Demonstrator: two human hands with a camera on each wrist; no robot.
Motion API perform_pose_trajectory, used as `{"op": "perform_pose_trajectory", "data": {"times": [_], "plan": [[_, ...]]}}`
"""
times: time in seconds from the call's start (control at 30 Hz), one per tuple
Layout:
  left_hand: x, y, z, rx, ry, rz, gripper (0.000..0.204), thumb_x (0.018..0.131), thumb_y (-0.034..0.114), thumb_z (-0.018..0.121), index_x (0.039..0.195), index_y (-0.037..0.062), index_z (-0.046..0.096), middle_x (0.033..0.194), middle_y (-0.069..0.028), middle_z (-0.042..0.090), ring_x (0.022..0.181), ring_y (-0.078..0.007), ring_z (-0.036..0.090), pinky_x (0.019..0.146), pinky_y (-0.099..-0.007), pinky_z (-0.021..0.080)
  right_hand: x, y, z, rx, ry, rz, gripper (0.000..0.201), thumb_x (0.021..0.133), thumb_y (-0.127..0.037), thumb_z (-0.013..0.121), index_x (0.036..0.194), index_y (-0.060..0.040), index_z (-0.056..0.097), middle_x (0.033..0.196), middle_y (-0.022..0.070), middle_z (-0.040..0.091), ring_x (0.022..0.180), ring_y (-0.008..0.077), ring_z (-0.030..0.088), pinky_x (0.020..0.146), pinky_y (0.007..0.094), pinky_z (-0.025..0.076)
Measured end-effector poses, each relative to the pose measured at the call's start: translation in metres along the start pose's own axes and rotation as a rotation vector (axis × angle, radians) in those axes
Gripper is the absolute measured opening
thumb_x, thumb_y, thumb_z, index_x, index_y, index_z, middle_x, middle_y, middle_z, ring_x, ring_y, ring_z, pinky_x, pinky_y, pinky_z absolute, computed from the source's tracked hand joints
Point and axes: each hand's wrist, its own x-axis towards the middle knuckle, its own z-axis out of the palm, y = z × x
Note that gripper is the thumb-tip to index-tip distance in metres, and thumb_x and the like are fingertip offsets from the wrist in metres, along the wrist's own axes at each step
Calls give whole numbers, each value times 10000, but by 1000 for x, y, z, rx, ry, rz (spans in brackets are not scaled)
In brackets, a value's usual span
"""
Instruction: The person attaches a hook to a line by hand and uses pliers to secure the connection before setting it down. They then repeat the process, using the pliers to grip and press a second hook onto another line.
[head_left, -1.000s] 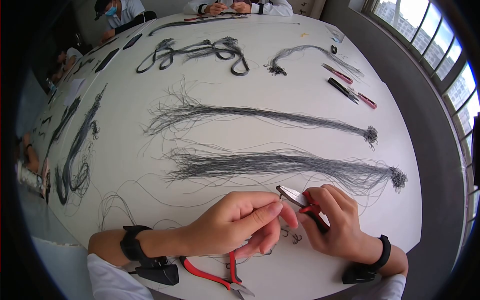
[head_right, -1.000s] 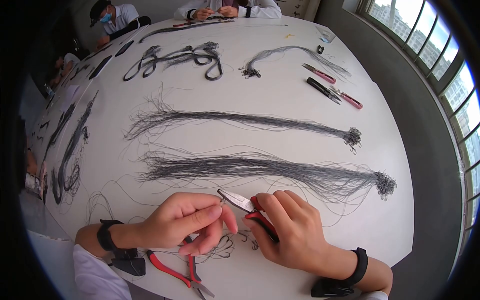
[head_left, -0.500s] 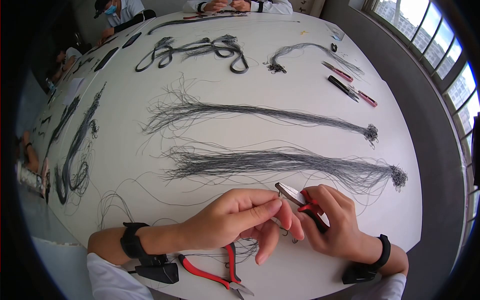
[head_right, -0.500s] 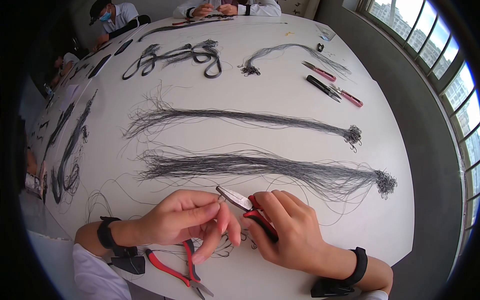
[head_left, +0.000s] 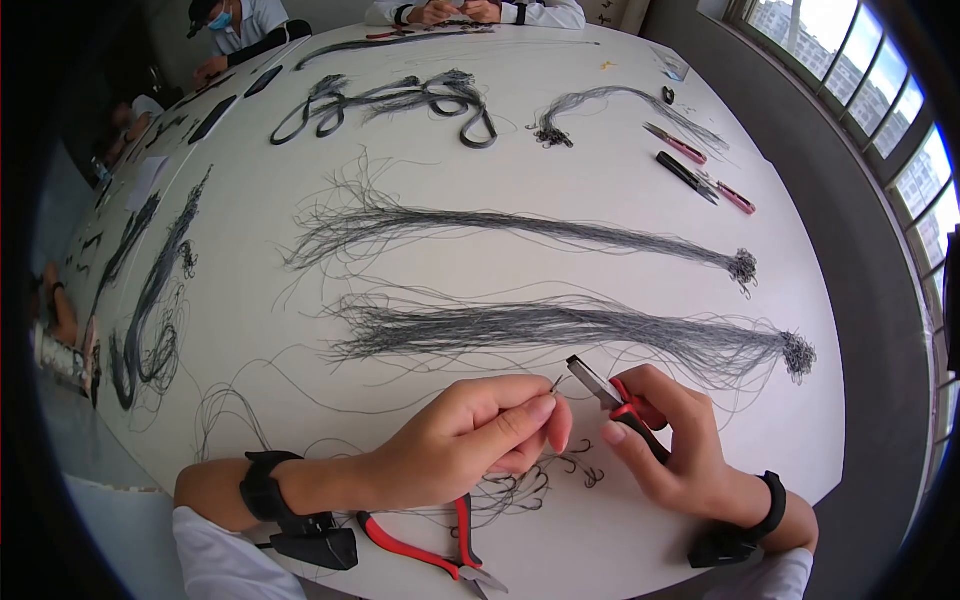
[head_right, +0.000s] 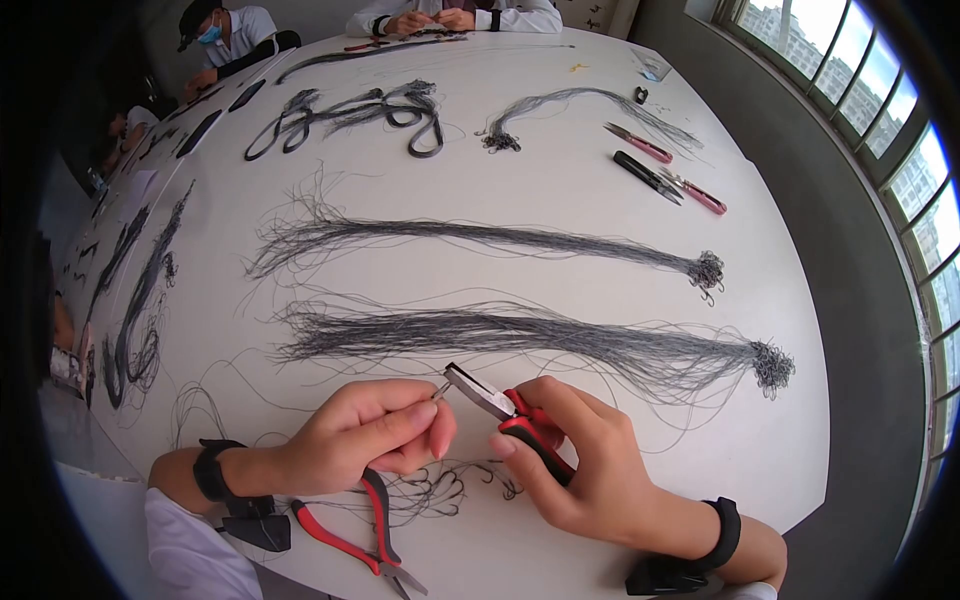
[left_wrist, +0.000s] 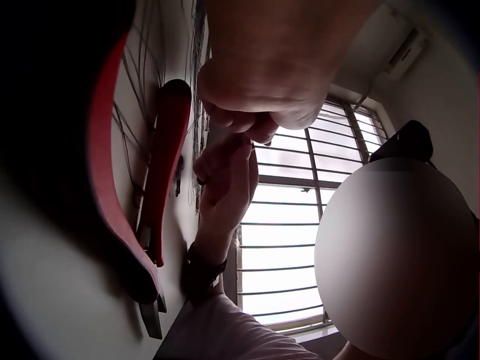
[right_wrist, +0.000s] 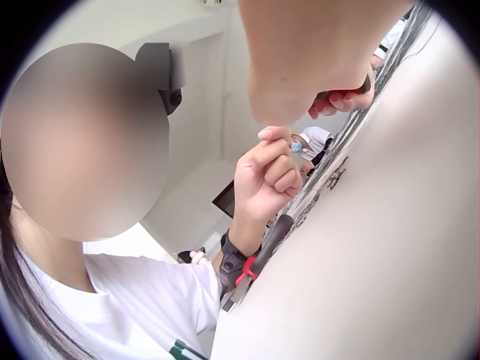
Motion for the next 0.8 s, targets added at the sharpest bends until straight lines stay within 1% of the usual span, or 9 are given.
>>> {"op": "perform_pose_trajectory", "data": {"times": [0.13,0.23,0.3,0.4,0.53,0.6,0.7,0.8], "plan": [[1,-1,-1,19,25,10,300,989,202,314,864,5,503,581,36,367,519,-44,276,495,-200,243,-1,4,3,64,24,-21,273,783,-132,664,944,48,536,728,123,553,587,177,548,536,281,435],[1,-1,-1,2,34,13,298,988,202,318,865,5,504,579,35,369,516,-44,276,495,-198,241,-1,2,5,59,43,-51,305,767,-143,677,954,51,534,734,129,547,600,202,542,552,290,439],[0,-1,-1,0,35,17,298,988,202,319,865,4,505,579,36,369,515,-44,275,493,-198,240,0,2,6,-75,87,-148,309,755,-135,682,955,49,534,732,127,540,604,216,533,556,295,440],[1,0,0,4,36,17,296,987,199,320,868,3,508,577,37,366,511,-45,272,490,-199,238,-1,0,6,-105,84,-157,315,742,-137,691,950,43,537,725,122,534,608,223,528,556,298,439],[0,0,1,20,31,8,292,986,196,326,875,1,511,572,40,359,508,-45,271,487,-204,235,-1,-1,8,-105,95,-138,296,747,-135,690,934,38,539,711,114,539,589,209,528,534,293,431],[0,-1,1,19,33,11,292,986,197,328,874,0,513,572,40,357,507,-46,270,487,-205,235,-2,-2,8,-76,64,-87,256,764,-124,677,915,30,540,683,99,543,548,193,519,500,283,419],[1,-1,2,30,32,16,295,986,199,330,871,-2,514,573,40,355,505,-46,267,486,-207,234,-4,-3,7,-52,68,-39,216,783,-109,659,902,26,540,660,87,546,512,181,505,474,276,407],[0,0,2,46,29,17,298,985,200,331,867,-4,514,571,39,353,504,-46,264,483,-209,234,-4,-3,6,-44,75,-29,198,793,-100,648,899,27,539,656,83,544,502,174,498,469,273,404]]}}
